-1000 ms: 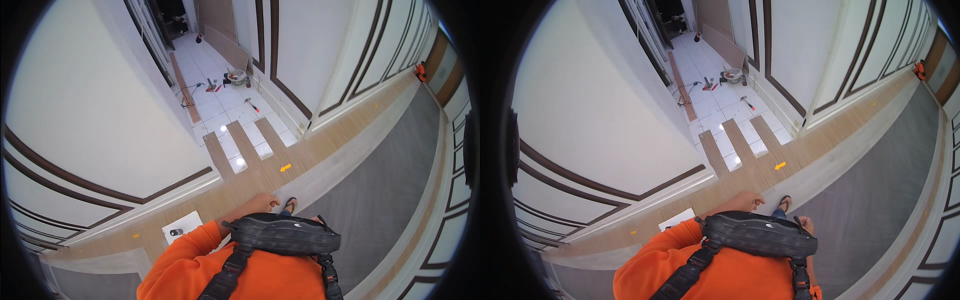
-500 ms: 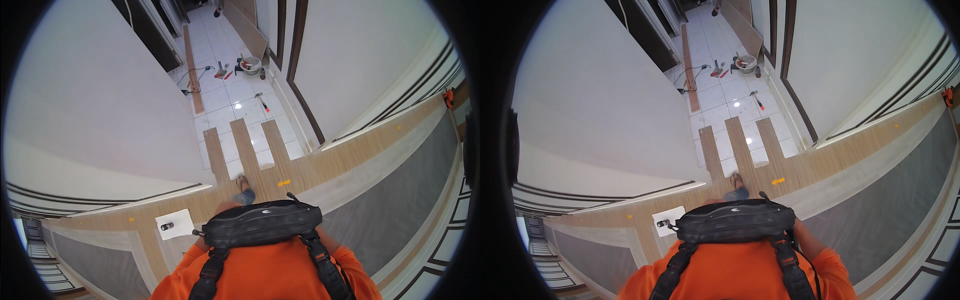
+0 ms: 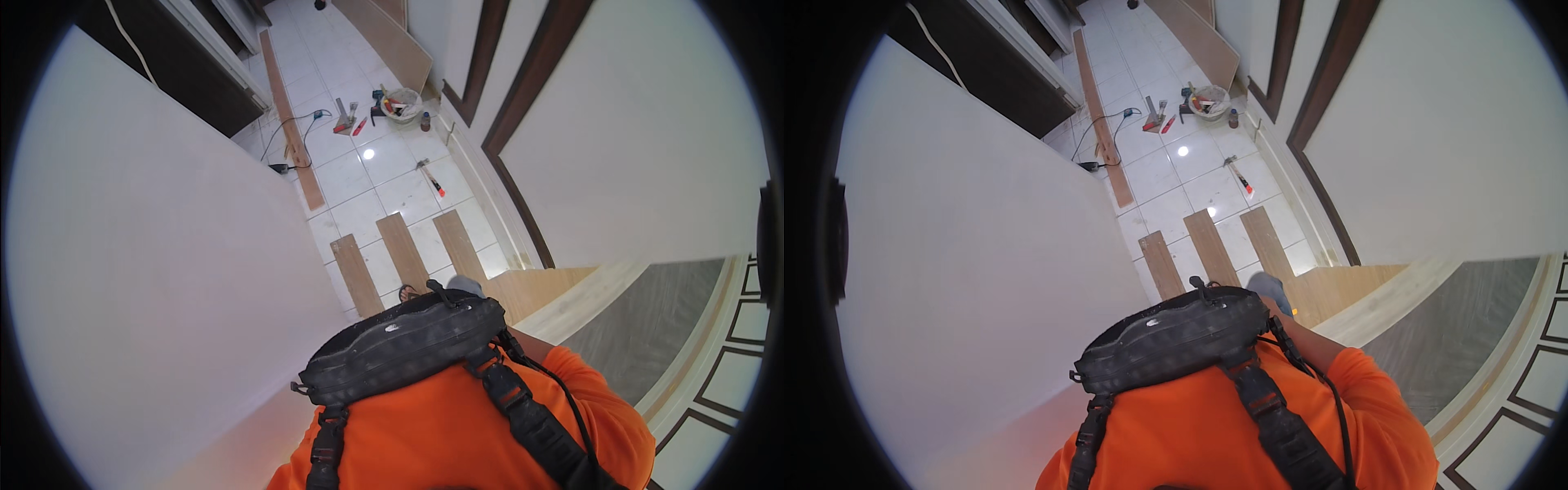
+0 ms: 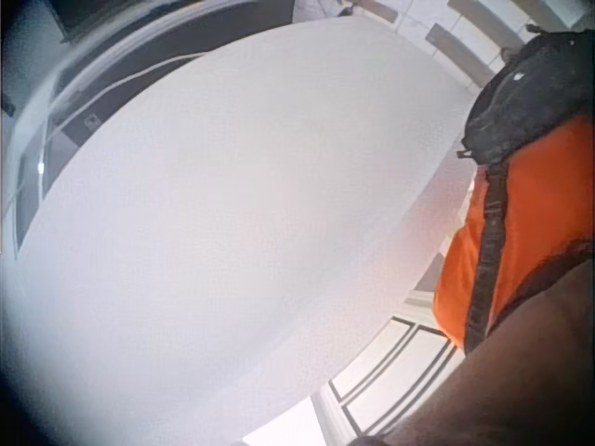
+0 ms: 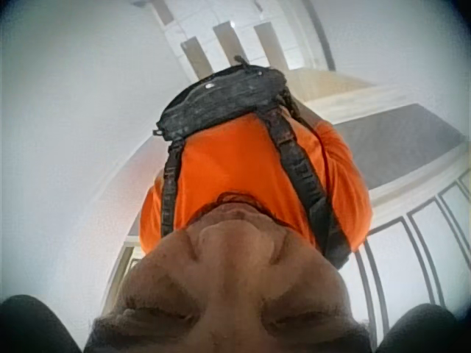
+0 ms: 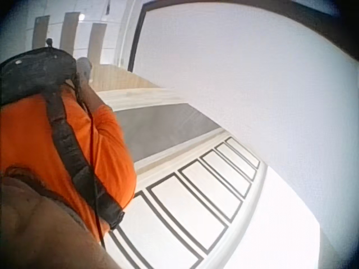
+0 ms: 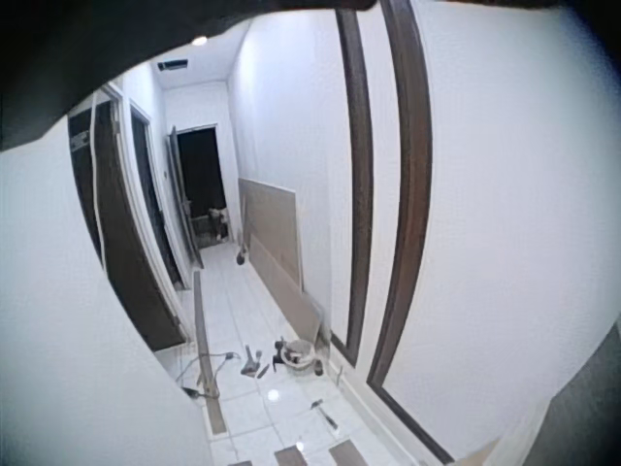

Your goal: The person sits on the floor and uses a tape measure to measure a piece of wood. They then use a utility knife to score and cut the wood into smaller pieces, placing the cut pieces into a gap in the wall.

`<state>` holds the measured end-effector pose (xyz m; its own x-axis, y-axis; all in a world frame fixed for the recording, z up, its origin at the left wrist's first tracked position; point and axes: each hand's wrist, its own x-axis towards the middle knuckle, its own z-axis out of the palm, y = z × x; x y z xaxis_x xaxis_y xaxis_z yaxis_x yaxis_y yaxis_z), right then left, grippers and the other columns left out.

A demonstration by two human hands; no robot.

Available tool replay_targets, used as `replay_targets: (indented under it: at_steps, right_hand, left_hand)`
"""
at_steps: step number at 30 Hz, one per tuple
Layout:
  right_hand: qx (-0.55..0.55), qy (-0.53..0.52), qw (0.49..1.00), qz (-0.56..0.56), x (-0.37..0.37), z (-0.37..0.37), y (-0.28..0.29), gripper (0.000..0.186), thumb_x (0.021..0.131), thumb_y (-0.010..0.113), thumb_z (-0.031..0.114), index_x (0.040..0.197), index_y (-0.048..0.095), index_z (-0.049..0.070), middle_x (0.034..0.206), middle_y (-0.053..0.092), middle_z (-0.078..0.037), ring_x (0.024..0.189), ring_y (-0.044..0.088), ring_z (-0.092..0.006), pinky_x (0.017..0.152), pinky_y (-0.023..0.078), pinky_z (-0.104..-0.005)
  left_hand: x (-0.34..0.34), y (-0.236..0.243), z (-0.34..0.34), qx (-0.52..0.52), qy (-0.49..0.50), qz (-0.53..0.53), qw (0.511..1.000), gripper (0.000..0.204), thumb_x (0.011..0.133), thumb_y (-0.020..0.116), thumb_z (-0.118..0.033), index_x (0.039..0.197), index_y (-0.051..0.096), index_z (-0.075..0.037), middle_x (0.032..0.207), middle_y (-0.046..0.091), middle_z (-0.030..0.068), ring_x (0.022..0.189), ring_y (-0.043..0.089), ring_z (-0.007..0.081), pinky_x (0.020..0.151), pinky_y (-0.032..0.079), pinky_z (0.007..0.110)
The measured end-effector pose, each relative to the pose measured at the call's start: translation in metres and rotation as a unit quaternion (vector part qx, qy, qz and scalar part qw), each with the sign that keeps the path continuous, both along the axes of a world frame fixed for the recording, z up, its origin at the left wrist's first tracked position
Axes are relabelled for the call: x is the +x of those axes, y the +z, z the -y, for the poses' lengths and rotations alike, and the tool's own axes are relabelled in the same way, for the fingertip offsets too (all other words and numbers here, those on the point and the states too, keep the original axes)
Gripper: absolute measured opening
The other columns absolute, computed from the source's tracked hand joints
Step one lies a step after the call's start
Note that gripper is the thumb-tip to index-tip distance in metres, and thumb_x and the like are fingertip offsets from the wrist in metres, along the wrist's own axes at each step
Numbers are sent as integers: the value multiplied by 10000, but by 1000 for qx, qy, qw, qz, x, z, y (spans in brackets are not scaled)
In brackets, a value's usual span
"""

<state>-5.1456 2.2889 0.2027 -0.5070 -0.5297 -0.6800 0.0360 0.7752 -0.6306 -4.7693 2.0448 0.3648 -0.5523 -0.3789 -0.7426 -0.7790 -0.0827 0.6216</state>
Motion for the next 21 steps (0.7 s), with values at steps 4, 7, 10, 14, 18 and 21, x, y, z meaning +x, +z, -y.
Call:
replay_targets:
  at_steps: [4, 7, 10, 14, 18, 21]
  right_hand:
    - [15, 15, 1000, 9, -35, 79, -2, 429, 818, 807, 172, 1167, 576, 74, 1042, 606, -113, 944, 623, -244, 762, 539, -395]
    - [27, 40, 999, 21, -66, 143, -17, 436, 817, 808, 177, 1171, 575, 74, 1056, 604, -120, 959, 621, -252, 773, 539, -402]
    - [42, 76, 996, 29, -103, 212, -38, 442, 815, 809, 181, 1175, 575, 74, 1070, 602, -126, 975, 619, -260, 784, 539, -409]
    - [50, 106, 993, 25, -173, 308, -56, 451, 813, 810, 187, 1180, 574, 74, 1089, 600, -135, 996, 617, -270, 799, 538, -418]
    - [41, 119, 992, 6, -243, 401, -57, 460, 811, 812, 193, 1186, 573, 74, 1107, 598, -144, 1017, 614, -280, 814, 538, -427]
    - [29, 91, 995, 16, -263, 456, -60, 467, 810, 812, 198, 1190, 572, 74, 1121, 596, -150, 1033, 612, -288, 826, 538, -434]
  left_hand:
    - [-27, 3, 73, 11, 14, 10, 1000, 376, 922, 696, -222, 1250, 684, -38, 1172, 716, 147, 1093, 683, 258, 955, 530, 376]
    - [-54, 1, 126, 18, 36, 22, 999, 381, 925, 695, -228, 1254, 680, -38, 1177, 714, 146, 1098, 680, 258, 959, 528, 377]
    - [-82, 5, 175, 22, 67, 37, 997, 386, 927, 694, -234, 1258, 676, -37, 1181, 711, 145, 1103, 678, 257, 963, 527, 377]
    - [-136, 17, 252, 22, 88, 59, 994, 392, 931, 692, -241, 1264, 672, -35, 1188, 708, 143, 1109, 675, 257, 969, 525, 377]
    - [-186, 24, 327, 37, 95, 66, 993, 399, 934, 691, -249, 1269, 667, -34, 1194, 705, 142, 1115, 672, 256, 974, 523, 377]
    - [-220, 32, 397, 50, 63, 92, 992, 404, 937, 690, -255, 1273, 663, -33, 1199, 703, 141, 1120, 670, 256, 978, 522, 377]
